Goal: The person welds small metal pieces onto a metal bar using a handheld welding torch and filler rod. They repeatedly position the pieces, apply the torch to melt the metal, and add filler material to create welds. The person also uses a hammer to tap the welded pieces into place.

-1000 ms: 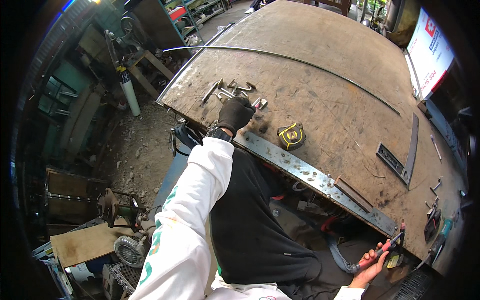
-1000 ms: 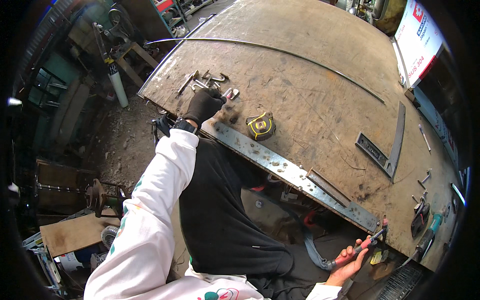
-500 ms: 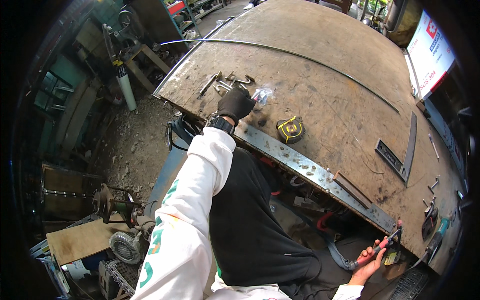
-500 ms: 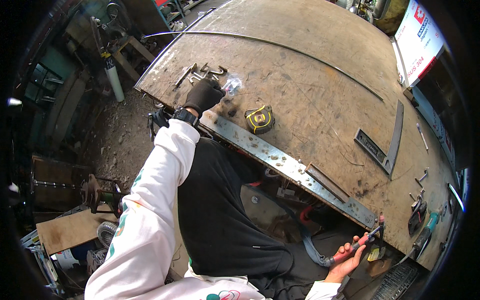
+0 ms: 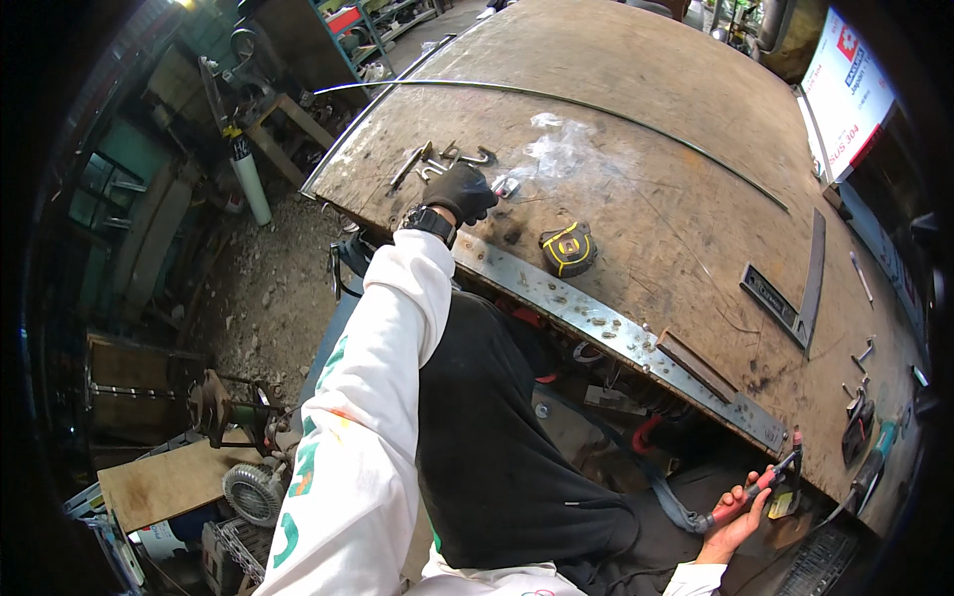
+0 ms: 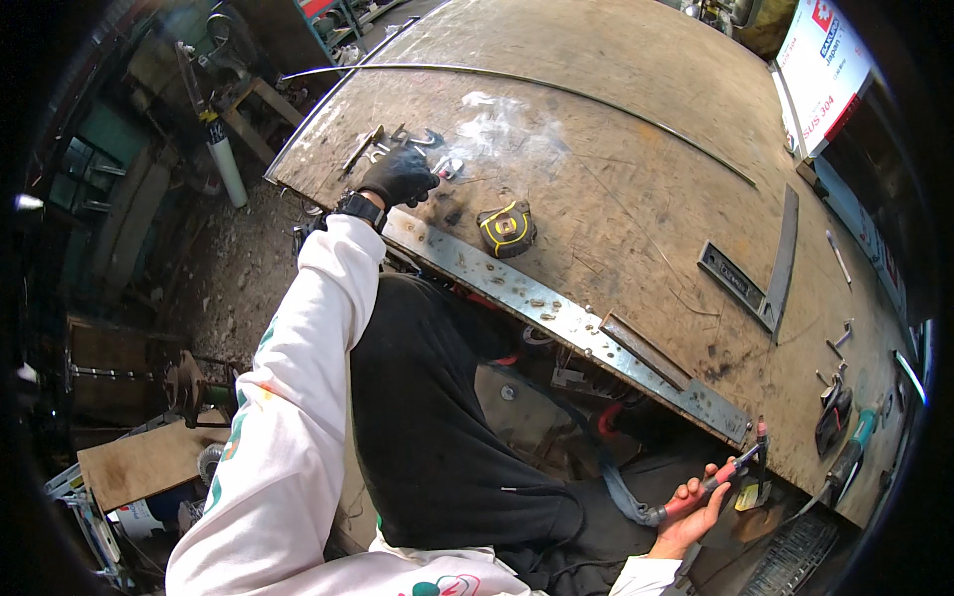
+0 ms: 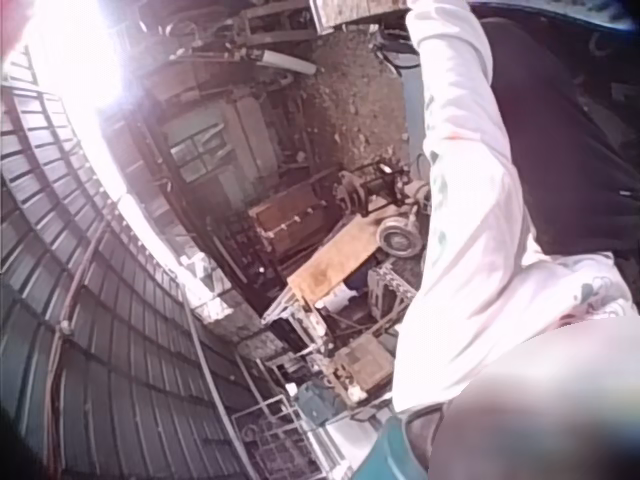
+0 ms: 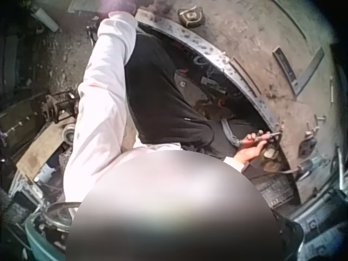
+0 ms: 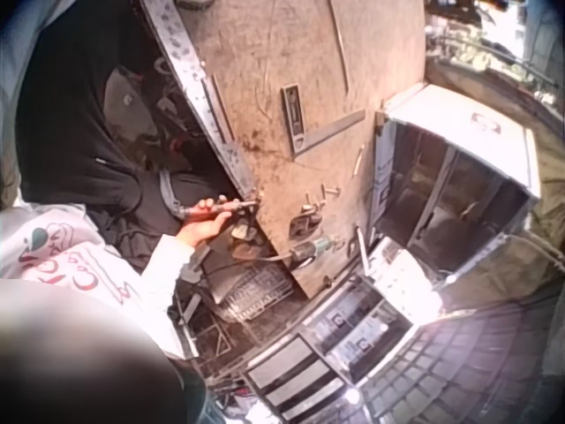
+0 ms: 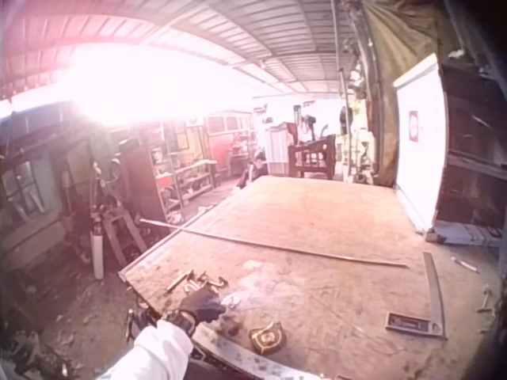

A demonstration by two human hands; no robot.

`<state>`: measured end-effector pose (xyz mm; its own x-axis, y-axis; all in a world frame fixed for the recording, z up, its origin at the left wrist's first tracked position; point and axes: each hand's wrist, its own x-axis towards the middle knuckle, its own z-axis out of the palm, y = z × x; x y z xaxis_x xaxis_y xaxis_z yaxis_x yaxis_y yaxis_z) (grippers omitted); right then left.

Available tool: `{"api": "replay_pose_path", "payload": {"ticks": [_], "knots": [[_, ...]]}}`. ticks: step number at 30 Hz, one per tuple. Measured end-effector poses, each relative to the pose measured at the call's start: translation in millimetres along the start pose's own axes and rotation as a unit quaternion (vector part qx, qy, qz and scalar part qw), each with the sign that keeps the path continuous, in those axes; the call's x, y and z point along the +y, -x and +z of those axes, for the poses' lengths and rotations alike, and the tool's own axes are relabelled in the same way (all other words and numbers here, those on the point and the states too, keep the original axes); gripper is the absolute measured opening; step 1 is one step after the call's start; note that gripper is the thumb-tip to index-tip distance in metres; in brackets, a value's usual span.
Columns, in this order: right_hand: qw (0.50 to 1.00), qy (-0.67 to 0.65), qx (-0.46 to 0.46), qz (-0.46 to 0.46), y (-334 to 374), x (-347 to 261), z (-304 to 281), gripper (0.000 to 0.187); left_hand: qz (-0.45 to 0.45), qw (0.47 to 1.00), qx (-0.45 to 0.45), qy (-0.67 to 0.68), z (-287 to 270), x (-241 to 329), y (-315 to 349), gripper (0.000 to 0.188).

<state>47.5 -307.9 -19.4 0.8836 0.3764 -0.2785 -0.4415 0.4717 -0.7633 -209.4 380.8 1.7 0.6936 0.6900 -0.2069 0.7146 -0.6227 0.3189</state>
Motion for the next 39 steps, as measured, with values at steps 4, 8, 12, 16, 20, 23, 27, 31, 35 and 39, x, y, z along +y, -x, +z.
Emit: {"api": "replay_pose_path", "payload": {"ticks": [4, 8, 12, 16, 20, 23, 27, 31, 35, 39], "knots": [[1.0, -0.004, -0.006, -0.004, 0, 0, 2, 0.061, 0.122, 0.99, -0.033, -0.059, -12, 0, 2, 0.002], [1.0, -0.029, -0.012, -0.003, -2, 2, 4, 0.06, 0.288, 0.874, 0.011, -0.391, -28, 15, 12, 0.006], [0.997, -0.073, -0.031, 0.006, -5, 4, 9, 0.058, -0.019, 0.991, -0.134, 0.024, -46, 37, 20, 0.015], [0.996, -0.085, -0.034, 0.012, -7, 7, 15, 0.055, -0.121, 0.964, -0.139, 0.192, -61, 44, 34, 0.027], [0.996, -0.079, -0.042, 0.01, -6, 10, 19, 0.056, -0.172, 0.92, -0.145, 0.321, -62, 34, 43, 0.027], [0.996, -0.081, -0.047, 0.006, -6, 9, 21, 0.056, -0.169, 0.912, -0.161, 0.337, -57, 23, 39, 0.027], [0.995, -0.088, -0.054, -0.007, -3, 4, 20, 0.057, -0.175, 0.899, -0.177, 0.361, -46, 3, 31, 0.026], [0.995, -0.081, -0.059, -0.007, -1, 1, 19, 0.059, -0.182, 0.885, -0.196, 0.382, -33, -21, 22, 0.026], [0.992, -0.107, -0.074, -0.006, -5, 5, 19, 0.062, -0.175, 0.847, -0.211, 0.455, -23, -31, 16, 0.028], [0.986, -0.12, -0.115, 0.005, -14, 8, 21, 0.062, -0.202, 0.836, -0.203, 0.468, -27, -18, 23, 0.023]]}}
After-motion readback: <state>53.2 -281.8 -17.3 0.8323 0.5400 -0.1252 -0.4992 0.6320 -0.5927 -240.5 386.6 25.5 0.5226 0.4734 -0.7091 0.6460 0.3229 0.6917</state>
